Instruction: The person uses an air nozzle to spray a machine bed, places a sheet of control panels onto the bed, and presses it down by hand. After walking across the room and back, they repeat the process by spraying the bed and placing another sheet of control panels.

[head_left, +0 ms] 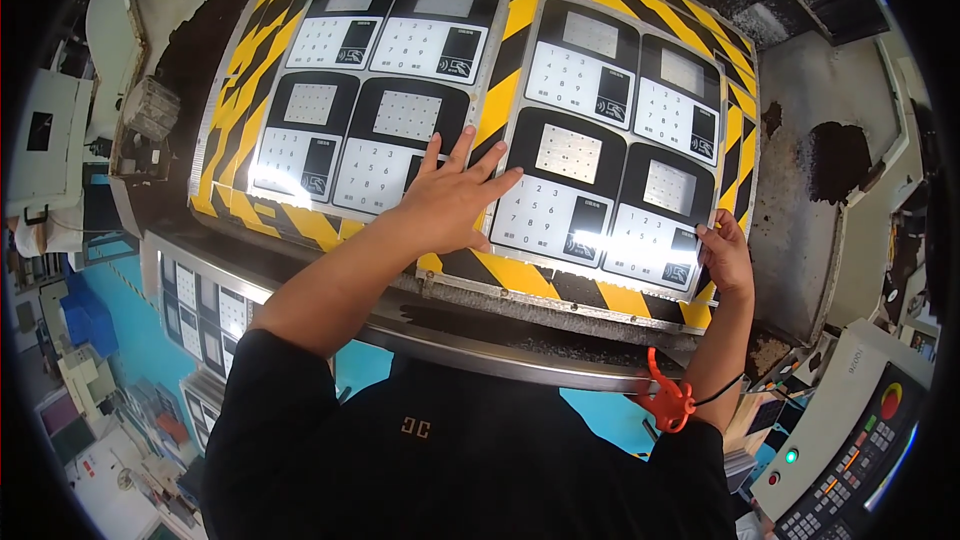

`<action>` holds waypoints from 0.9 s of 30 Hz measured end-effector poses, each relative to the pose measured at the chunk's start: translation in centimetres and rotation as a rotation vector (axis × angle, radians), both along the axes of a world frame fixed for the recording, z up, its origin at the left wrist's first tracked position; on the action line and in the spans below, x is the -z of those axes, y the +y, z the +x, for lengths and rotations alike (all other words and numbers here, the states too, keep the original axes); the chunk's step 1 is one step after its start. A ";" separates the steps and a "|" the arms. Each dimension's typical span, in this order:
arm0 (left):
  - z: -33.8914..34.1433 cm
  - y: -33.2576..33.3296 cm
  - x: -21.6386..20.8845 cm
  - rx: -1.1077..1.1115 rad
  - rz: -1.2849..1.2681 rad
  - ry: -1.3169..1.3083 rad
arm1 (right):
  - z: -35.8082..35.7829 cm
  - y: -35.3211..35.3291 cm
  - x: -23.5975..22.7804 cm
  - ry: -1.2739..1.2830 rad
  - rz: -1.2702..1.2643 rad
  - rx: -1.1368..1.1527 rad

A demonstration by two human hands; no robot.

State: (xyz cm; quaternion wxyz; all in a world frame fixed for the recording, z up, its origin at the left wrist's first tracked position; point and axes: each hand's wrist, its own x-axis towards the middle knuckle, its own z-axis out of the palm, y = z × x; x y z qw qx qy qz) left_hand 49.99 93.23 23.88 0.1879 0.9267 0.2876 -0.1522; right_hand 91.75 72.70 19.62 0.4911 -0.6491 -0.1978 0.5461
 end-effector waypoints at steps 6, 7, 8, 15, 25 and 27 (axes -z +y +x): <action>0.1 0.1 -0.4 0.005 -0.024 -0.002 | -0.8 0.6 -1.0 -0.035 -0.028 -0.010; 0.1 0.1 -0.4 -0.004 -0.021 -0.006 | -1.1 0.8 -1.5 -0.017 -0.070 -0.012; 0.1 0.0 -0.5 -0.010 -0.026 0.007 | -1.4 0.9 -1.9 -0.042 -0.035 -0.017; 0.4 -0.7 -0.5 -0.018 0.063 -0.012 | -3.5 1.9 -3.7 -1.037 -0.377 -0.122; 1.1 -0.9 -1.3 -0.030 0.051 0.125 | -4.9 2.7 -4.6 -1.165 -0.478 -0.398; 1.1 -0.9 -1.3 -0.026 0.048 0.096 | -5.0 2.8 -4.7 -1.189 -0.496 -0.404</action>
